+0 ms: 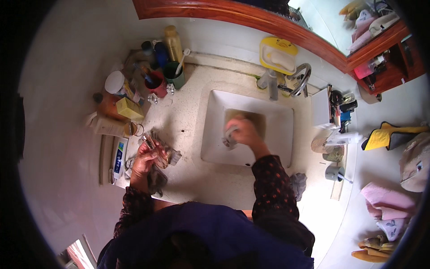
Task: The person washes a cloth in the sink, applies liquid from a white bottle, scrubs the sink basin with the cloth, and wipes the faucet and surrounding countertop. They handle several small bottles and a toothbrush holder while cleaning.
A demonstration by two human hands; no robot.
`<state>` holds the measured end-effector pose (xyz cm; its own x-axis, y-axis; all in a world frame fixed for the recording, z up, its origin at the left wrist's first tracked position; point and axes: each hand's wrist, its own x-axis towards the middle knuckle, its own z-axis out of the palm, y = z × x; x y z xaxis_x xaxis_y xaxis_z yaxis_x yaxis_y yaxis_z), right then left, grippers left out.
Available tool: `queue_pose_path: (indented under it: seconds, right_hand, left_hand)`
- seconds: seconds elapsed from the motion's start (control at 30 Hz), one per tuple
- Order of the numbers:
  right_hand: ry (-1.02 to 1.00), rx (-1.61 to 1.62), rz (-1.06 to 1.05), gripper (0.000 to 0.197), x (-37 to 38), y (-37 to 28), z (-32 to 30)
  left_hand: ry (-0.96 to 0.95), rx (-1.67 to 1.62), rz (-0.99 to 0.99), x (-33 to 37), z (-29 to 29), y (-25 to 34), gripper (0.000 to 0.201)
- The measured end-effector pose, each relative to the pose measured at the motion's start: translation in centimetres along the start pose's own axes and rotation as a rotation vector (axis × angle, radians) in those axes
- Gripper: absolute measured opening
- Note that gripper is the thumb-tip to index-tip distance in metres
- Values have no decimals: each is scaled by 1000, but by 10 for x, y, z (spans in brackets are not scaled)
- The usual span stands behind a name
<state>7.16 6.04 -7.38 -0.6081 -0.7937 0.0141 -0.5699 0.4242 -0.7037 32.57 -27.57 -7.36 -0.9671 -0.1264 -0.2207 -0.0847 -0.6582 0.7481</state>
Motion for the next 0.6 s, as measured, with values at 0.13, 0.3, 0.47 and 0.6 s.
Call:
queue_pose_path:
  seconds: [0.13, 0.3, 0.47, 0.6]
  right_hand:
    - [551, 871, 461, 39, -33, -38, -65]
    - [192, 757, 484, 43, -75, -56, -52]
    - [-311, 745, 427, 43, -104, -100, 41]
    - [-645, 375, -125, 42, -97, -128, 97]
  left_hand:
    - [77, 15, 57, -6, 5, -8, 36]
    - [-95, -73, 150, 5, 66, 23, 38]
    - [-163, -193, 194, 15, 102, 34, 45]
    - [-221, -360, 173, 24, 133, 34, 42]
